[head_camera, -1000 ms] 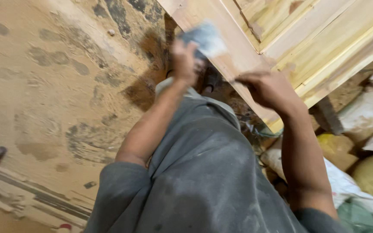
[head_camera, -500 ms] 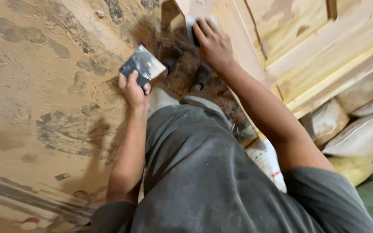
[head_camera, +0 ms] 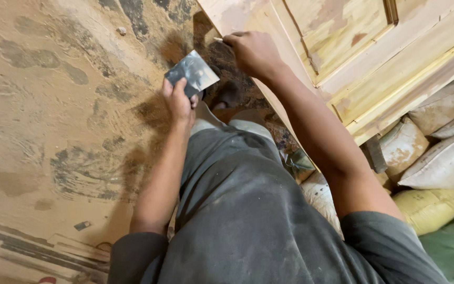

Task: The person applies wood filler to the seams of a wooden door panel. They scoop filler from a can with a spreader, spread it along the gaps and edges of the panel, and wipe excess off the spreader as they work around the door.

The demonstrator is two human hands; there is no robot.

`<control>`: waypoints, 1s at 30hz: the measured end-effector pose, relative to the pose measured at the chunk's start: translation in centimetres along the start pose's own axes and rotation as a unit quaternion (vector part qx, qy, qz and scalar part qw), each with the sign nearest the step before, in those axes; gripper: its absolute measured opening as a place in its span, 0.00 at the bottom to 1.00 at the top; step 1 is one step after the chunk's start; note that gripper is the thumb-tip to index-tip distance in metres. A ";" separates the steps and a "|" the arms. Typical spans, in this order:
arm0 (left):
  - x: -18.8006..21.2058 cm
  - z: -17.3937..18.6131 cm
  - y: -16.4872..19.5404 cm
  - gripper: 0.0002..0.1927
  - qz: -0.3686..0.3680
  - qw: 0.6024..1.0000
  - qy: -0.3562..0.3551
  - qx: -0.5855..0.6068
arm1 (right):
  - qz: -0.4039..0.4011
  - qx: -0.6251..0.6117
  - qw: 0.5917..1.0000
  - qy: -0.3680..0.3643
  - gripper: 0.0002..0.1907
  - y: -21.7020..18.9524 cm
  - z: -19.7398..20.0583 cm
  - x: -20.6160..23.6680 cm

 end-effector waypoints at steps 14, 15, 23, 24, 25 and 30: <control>-4.8 -10.5 1.2 0.11 0.010 0.985 -0.160 -0.056 | -0.035 -0.270 0.950 0.152 0.19 1.5 4.5 11.5; -5.2 -10.9 1.2 0.15 0.034 0.975 -0.154 -0.155 | -0.031 -0.224 0.960 0.167 0.18 1.8 6.0 11.2; -10.2 -12.8 4.1 0.17 -0.021 0.987 -0.032 -0.153 | -0.094 -0.167 0.966 -0.173 0.19 4.0 8.4 6.2; -11.3 -12.8 5.2 0.16 -0.059 0.989 -0.042 -0.132 | -0.079 -0.186 0.974 -0.101 0.17 5.0 9.1 5.4; -12.3 -12.9 6.3 0.15 -0.100 0.988 -0.055 -0.106 | -0.064 -0.197 0.978 -0.027 0.15 6.6 10.3 4.7; -15.3 -11.5 7.8 0.18 -0.008 0.976 -0.081 -0.203 | -0.191 -0.095 0.970 0.114 0.11 17.1 16.2 -1.8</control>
Point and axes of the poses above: each hand's wrist, its own x-axis away from the middle knuckle, its own z-axis out of the back of the hand, y = z × x, the point moved 4 cm from there along -x, towards the middle knuckle, and after that the axes turned 13 degrees about -y, right-handed, at the moved point
